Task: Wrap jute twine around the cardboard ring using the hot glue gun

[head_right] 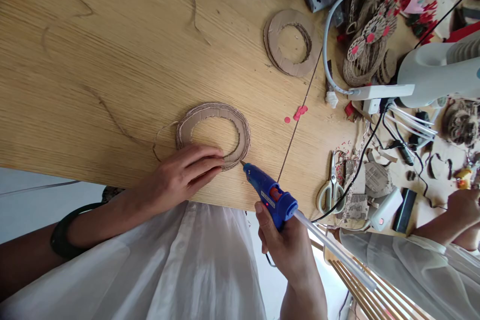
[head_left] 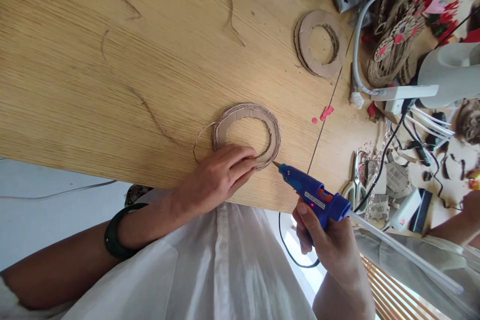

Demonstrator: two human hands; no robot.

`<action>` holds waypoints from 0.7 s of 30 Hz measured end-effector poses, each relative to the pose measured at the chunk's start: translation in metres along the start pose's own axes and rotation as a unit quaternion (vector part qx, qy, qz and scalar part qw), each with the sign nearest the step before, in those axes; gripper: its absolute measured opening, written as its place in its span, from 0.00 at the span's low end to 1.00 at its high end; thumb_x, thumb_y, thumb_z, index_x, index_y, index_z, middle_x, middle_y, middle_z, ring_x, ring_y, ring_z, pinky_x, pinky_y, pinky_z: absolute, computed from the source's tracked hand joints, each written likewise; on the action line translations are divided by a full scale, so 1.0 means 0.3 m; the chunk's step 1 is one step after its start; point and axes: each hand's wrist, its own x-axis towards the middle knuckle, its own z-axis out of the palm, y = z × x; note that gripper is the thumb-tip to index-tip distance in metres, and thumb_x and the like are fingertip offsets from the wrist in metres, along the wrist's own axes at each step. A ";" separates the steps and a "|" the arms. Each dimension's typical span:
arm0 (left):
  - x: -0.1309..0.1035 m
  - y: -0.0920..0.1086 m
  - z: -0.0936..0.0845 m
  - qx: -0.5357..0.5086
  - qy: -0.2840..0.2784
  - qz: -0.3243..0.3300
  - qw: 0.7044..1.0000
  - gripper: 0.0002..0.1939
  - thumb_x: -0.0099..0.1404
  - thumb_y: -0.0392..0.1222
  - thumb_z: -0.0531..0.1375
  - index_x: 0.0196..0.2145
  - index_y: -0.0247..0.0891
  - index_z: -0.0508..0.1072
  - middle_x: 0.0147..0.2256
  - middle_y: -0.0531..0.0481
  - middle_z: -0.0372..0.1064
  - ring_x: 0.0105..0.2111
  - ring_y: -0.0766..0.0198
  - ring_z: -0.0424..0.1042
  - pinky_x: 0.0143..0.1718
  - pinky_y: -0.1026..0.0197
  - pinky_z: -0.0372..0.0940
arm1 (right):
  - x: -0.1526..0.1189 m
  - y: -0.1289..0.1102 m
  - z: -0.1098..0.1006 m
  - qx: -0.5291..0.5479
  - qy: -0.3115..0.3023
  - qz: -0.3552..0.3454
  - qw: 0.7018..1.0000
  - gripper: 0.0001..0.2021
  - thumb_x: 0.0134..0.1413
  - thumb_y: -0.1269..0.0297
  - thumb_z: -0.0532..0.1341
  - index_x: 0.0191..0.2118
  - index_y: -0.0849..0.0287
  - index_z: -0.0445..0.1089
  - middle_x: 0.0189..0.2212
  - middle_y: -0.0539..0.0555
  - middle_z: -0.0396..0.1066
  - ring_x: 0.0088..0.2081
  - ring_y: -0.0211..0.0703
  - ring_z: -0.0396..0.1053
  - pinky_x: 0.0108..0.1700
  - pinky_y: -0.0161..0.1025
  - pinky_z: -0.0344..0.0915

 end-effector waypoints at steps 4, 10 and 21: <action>0.001 0.003 0.002 -0.007 0.002 -0.001 1.000 0.10 0.75 0.34 0.55 0.52 0.37 0.70 0.51 0.44 0.71 0.50 0.59 0.72 0.55 0.53 0.70 | -0.001 0.000 0.006 -0.004 -0.003 0.005 1.000 0.18 0.64 0.45 0.61 0.40 0.57 0.65 0.14 0.42 0.59 0.13 0.35 0.57 0.17 0.35 0.53; -0.001 0.000 0.000 -0.014 0.005 0.006 1.000 0.09 0.75 0.33 0.54 0.49 0.37 0.71 0.51 0.44 0.71 0.51 0.59 0.73 0.55 0.53 0.70 | 0.009 0.007 0.009 -0.010 0.002 -0.004 1.000 0.19 0.64 0.46 0.61 0.32 0.56 0.62 0.13 0.43 0.58 0.13 0.34 0.57 0.16 0.34 0.55; -0.001 -0.001 -0.002 0.002 -0.006 0.008 1.000 0.14 0.75 0.31 0.54 0.56 0.37 0.69 0.52 0.44 0.71 0.52 0.60 0.72 0.56 0.54 0.70 | 0.015 -0.013 0.014 -0.036 -0.003 -0.010 0.999 0.18 0.65 0.47 0.60 0.32 0.55 0.61 0.13 0.42 0.59 0.13 0.35 0.59 0.17 0.35 0.56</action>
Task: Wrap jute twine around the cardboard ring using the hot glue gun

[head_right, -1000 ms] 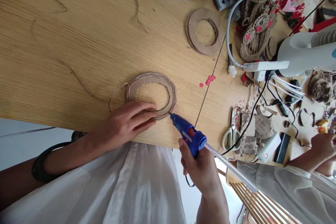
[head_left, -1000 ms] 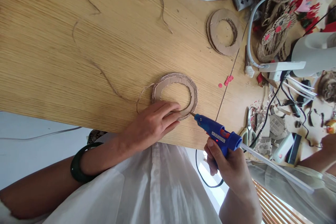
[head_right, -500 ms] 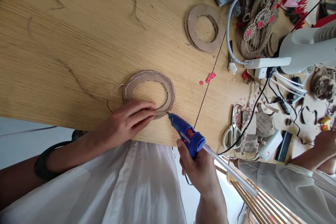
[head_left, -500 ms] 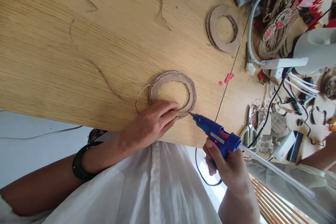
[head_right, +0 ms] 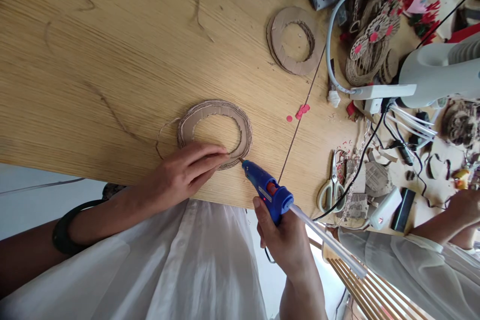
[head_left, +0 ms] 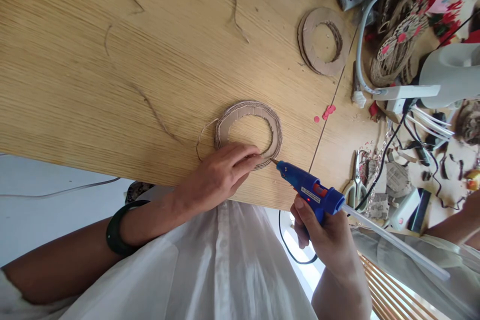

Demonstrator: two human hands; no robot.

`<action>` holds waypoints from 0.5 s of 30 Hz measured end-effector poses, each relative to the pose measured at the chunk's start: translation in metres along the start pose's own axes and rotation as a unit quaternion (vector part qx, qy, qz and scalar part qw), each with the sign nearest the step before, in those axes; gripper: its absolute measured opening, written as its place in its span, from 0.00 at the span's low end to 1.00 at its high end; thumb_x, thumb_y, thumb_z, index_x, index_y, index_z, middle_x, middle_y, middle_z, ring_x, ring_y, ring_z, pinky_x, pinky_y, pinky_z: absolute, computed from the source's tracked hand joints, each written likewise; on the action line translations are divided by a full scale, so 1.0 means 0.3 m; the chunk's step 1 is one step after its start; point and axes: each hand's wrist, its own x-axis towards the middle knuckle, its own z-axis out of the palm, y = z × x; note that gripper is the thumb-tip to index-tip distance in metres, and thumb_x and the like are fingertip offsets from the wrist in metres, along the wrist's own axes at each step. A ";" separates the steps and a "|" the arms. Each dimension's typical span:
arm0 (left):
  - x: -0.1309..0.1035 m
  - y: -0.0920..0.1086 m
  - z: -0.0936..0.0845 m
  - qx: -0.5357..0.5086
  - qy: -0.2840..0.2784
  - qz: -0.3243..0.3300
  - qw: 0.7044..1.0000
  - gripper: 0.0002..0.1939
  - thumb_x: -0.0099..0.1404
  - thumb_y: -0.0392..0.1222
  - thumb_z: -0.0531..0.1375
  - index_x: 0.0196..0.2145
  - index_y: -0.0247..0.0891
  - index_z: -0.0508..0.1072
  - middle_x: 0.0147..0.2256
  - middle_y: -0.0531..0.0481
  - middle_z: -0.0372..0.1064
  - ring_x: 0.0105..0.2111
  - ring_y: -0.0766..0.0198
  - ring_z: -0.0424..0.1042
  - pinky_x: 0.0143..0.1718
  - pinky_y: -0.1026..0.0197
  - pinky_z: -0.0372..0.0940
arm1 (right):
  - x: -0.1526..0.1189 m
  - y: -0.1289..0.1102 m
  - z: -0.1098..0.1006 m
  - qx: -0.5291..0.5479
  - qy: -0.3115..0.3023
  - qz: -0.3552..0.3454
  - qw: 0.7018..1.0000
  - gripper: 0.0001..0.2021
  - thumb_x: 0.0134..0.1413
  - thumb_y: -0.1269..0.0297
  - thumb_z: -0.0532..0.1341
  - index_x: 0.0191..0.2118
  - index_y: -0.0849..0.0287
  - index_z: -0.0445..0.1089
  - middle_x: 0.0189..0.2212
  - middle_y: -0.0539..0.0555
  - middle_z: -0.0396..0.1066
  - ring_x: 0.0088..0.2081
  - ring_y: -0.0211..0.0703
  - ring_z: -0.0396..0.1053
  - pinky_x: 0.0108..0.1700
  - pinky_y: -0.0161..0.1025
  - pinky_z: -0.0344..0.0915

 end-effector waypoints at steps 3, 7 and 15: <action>-0.004 -0.003 -0.002 0.008 -0.006 0.009 1.000 0.14 0.75 0.34 0.55 0.56 0.37 0.69 0.53 0.44 0.70 0.52 0.58 0.72 0.57 0.52 0.70 | -0.004 -0.007 0.001 -0.024 0.006 0.003 1.000 0.19 0.65 0.46 0.59 0.29 0.54 0.61 0.13 0.43 0.59 0.12 0.35 0.59 0.16 0.35 0.56; -0.004 -0.006 -0.002 0.004 -0.018 0.007 1.000 0.13 0.76 0.36 0.55 0.56 0.36 0.68 0.53 0.44 0.70 0.53 0.57 0.72 0.57 0.52 0.70 | -0.013 -0.010 -0.001 -0.063 0.006 0.009 0.998 0.23 0.64 0.43 0.59 0.26 0.55 0.61 0.13 0.44 0.58 0.12 0.35 0.59 0.15 0.36 0.55; 0.000 -0.006 -0.002 -0.015 -0.022 -0.004 1.000 0.12 0.77 0.37 0.53 0.56 0.36 0.67 0.53 0.44 0.69 0.53 0.58 0.71 0.57 0.52 0.70 | -0.015 -0.030 -0.003 -0.050 0.009 0.001 0.999 0.21 0.65 0.45 0.59 0.28 0.55 0.61 0.12 0.44 0.59 0.12 0.35 0.59 0.16 0.35 0.54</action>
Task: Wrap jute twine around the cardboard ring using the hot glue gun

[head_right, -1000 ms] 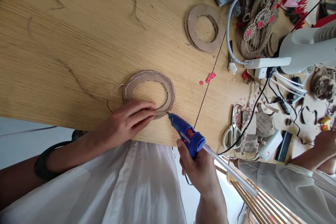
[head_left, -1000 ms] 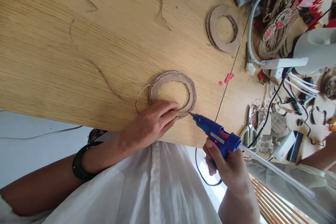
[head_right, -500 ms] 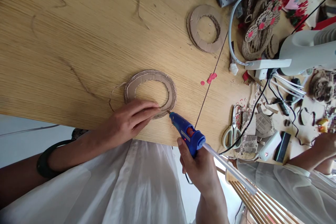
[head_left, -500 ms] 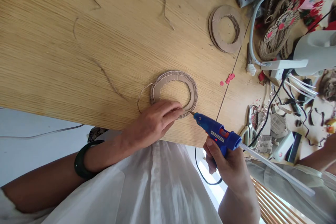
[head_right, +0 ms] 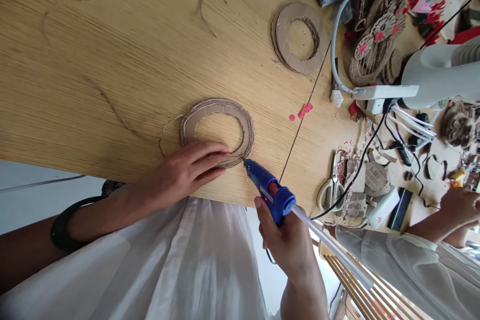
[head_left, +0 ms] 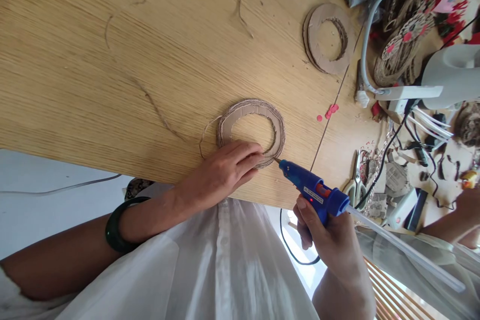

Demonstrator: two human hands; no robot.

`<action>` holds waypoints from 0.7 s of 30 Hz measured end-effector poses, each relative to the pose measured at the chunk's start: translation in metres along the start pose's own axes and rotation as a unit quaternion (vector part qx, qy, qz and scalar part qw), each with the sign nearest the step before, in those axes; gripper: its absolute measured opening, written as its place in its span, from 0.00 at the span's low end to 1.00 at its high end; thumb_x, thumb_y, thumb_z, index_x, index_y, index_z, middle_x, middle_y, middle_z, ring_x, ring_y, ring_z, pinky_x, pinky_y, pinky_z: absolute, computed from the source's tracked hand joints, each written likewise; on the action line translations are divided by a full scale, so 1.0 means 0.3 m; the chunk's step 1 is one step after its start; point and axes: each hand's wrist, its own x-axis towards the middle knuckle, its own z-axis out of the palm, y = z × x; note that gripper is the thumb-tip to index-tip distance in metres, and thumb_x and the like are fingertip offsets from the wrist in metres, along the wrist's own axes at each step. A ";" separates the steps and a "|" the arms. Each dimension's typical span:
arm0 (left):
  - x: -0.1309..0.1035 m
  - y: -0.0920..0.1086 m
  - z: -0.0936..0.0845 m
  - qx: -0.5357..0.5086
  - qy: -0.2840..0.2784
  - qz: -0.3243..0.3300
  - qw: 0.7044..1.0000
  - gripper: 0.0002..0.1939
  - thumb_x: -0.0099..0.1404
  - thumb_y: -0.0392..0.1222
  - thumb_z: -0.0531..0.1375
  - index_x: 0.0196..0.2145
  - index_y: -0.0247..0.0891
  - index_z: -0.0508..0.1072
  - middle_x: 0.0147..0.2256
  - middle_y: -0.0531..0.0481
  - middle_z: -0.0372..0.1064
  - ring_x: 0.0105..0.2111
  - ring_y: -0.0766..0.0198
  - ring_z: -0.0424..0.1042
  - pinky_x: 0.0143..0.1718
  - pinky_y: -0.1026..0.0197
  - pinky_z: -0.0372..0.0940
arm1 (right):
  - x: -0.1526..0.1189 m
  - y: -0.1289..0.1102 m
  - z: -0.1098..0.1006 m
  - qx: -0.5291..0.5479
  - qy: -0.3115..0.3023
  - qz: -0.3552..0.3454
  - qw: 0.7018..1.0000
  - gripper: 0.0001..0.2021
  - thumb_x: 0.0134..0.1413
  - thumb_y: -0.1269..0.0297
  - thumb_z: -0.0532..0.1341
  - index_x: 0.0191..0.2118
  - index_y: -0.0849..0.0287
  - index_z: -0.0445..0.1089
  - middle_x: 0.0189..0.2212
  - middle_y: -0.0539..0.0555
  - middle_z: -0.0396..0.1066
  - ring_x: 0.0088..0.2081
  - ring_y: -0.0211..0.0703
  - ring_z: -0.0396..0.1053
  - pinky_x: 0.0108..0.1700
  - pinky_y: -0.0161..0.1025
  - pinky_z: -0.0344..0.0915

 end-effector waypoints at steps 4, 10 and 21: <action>-0.001 -0.004 0.000 0.002 -0.011 0.003 1.000 0.12 0.77 0.38 0.52 0.56 0.37 0.66 0.53 0.44 0.69 0.54 0.57 0.71 0.57 0.51 0.71 | 0.003 -0.004 -0.002 0.006 0.004 -0.004 1.000 0.19 0.66 0.47 0.59 0.30 0.55 0.62 0.12 0.43 0.59 0.12 0.35 0.59 0.17 0.34 0.54; -0.003 -0.012 0.007 0.005 -0.005 0.012 1.000 0.12 0.77 0.38 0.52 0.55 0.36 0.66 0.53 0.43 0.69 0.53 0.57 0.71 0.57 0.51 0.71 | 0.004 -0.008 -0.004 0.002 -0.006 0.004 1.000 0.20 0.66 0.46 0.59 0.28 0.55 0.61 0.12 0.44 0.59 0.13 0.35 0.59 0.17 0.34 0.54; 0.004 -0.006 0.005 -0.006 -0.005 0.013 1.000 0.12 0.78 0.36 0.50 0.55 0.36 0.66 0.51 0.44 0.69 0.53 0.57 0.71 0.56 0.50 0.72 | -0.005 -0.011 0.003 -0.028 -0.002 0.009 1.000 0.21 0.64 0.47 0.59 0.26 0.55 0.61 0.14 0.45 0.60 0.12 0.34 0.59 0.16 0.35 0.55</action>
